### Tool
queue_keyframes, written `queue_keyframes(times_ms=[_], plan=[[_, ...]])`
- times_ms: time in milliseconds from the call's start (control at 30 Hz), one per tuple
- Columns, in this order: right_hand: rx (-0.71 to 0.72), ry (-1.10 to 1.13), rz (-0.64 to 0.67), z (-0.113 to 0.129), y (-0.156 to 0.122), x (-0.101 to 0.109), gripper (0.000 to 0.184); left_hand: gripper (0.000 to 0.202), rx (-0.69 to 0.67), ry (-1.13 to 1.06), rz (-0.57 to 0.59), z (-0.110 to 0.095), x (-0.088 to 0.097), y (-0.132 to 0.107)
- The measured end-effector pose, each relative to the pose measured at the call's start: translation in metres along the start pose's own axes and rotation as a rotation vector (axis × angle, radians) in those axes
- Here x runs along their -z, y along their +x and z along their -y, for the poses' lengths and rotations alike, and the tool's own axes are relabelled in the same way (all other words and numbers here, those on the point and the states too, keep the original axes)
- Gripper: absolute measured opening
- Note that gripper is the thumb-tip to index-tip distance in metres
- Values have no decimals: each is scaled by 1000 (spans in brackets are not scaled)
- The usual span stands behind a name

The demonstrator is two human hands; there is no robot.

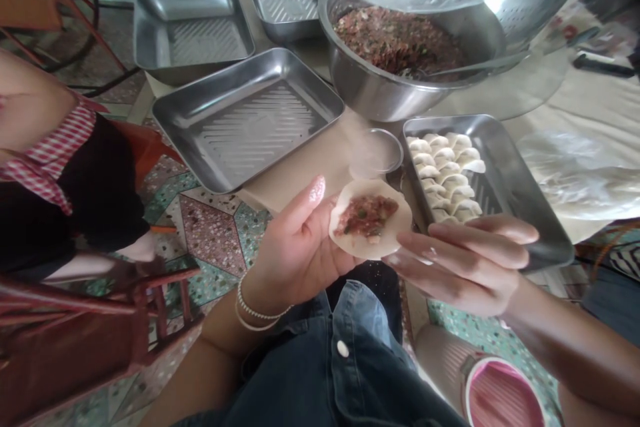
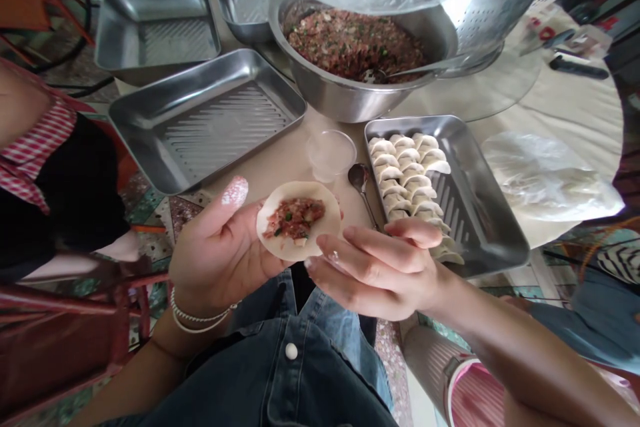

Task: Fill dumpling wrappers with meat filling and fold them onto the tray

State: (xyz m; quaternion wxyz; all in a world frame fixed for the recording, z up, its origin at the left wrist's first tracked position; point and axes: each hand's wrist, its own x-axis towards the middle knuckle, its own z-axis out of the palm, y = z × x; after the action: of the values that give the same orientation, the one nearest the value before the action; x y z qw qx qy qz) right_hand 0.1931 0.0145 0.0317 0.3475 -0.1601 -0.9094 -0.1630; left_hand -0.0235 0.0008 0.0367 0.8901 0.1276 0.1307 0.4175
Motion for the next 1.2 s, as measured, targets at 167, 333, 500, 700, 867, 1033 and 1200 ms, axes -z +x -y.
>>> queue_keyframes(times_ms=[167, 333, 500, 700, 867, 1033, 1200], plan=[[-81, -64, -18, 4, 3, -3, 17, 59, 20, -3, -17, 5, -1, 2], [-168, -40, -53, 2, 8, -6, 21, 55, -14, 13, -14, 10, 1, 2], [-179, 9, -138, -4, 8, -8, 18, 49, -61, 42, -30, 13, 6, 3], [-216, -23, -113, -3, 5, -9, 13, 46, -87, 18, -81, 8, 9, 7], [-169, -20, -122, 4, 6, -12, 11, 48, -83, 16, -74, 9, 7, 7], [-234, -68, -125, -2, 5, -8, 4, 47, -55, 15, -97, 3, 11, 8], [-264, -56, -61, 3, 5, -7, 21, 47, -55, 11, -84, 2, 7, 8]])
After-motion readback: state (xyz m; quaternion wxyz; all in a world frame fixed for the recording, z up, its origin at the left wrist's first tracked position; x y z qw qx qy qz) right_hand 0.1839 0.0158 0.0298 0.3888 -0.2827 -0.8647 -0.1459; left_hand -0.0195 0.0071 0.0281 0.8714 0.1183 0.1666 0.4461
